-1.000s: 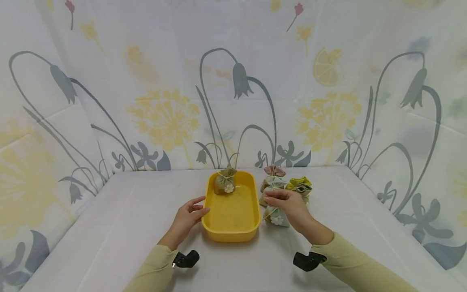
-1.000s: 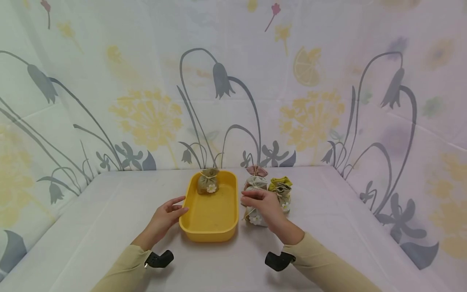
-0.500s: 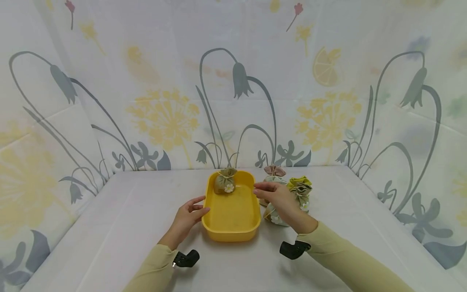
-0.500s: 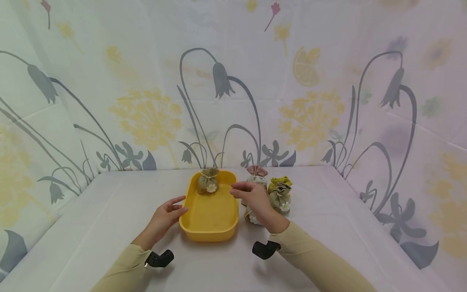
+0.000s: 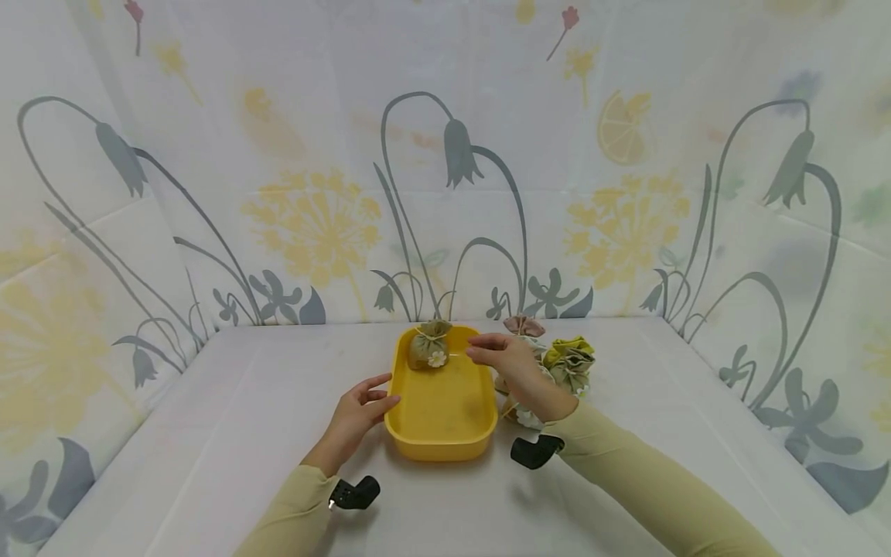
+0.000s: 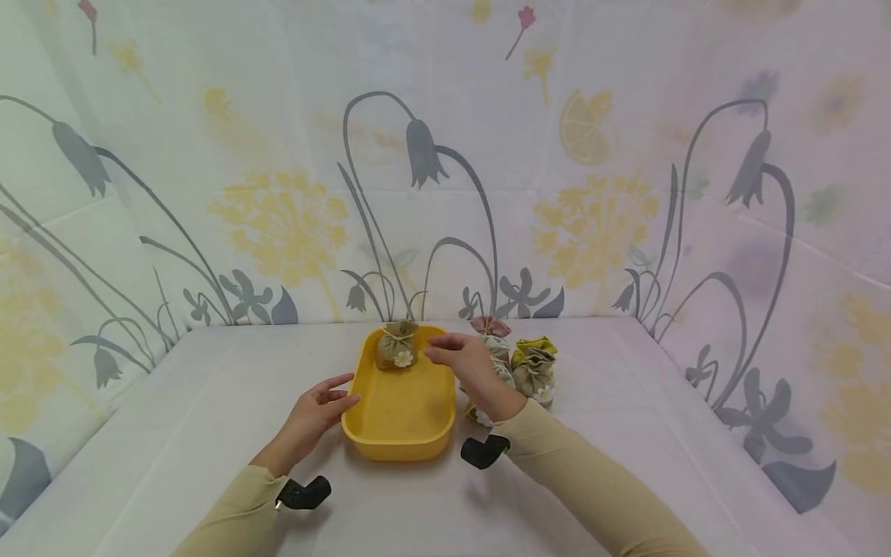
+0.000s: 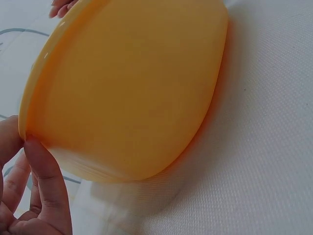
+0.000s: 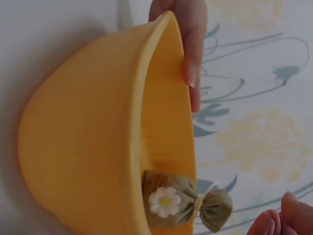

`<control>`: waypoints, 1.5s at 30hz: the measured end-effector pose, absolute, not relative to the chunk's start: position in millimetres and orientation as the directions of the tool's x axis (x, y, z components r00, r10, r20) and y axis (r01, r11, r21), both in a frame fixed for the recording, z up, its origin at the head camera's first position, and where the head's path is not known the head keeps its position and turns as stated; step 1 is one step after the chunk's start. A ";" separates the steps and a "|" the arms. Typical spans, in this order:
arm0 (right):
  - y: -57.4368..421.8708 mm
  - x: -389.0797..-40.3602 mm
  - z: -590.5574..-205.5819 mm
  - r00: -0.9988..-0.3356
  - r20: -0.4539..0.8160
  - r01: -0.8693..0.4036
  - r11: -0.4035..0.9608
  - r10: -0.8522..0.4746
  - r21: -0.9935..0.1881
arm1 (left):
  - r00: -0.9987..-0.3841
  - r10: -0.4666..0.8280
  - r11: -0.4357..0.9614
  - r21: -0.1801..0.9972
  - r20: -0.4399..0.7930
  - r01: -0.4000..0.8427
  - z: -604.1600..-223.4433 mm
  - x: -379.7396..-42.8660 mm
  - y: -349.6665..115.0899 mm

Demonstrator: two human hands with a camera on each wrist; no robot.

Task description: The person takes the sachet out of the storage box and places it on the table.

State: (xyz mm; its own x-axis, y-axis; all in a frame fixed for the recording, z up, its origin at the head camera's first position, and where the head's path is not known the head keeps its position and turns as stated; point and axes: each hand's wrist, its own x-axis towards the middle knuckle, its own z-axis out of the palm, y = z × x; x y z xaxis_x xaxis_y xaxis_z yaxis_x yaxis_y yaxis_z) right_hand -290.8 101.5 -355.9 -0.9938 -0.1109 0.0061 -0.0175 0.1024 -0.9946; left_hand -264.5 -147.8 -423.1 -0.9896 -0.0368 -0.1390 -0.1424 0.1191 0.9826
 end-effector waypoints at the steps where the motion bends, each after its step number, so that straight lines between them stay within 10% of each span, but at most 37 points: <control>1: 99.4 -292.6 -355.2 -0.994 0.004 -0.015 0.102 -0.113 -0.995 | -0.990 -0.038 0.118 0.983 -0.139 -0.143 -423.2 -264.4 -148.1; 36: 59.0 -359.7 -364.8 -1.000 -0.018 0.019 0.204 0.009 -0.979 | -0.990 -0.028 0.114 0.984 -0.137 -0.139 -423.4 -265.2 -149.0; 45: 55.4 -363.0 -366.9 -0.986 -0.072 0.037 0.227 -0.148 -0.973 | -0.989 -0.039 0.123 0.981 -0.143 -0.147 -423.2 -265.0 -149.3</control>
State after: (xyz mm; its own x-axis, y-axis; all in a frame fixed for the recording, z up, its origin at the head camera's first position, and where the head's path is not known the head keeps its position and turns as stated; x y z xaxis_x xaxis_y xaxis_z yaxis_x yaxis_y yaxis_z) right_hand -363.0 55.4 -366.9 -0.9864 -0.1478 -0.0720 0.0371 0.2266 -0.9733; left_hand -265.0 -149.3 -423.2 -0.9889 -0.0393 -0.1429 -0.1468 0.1233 0.9815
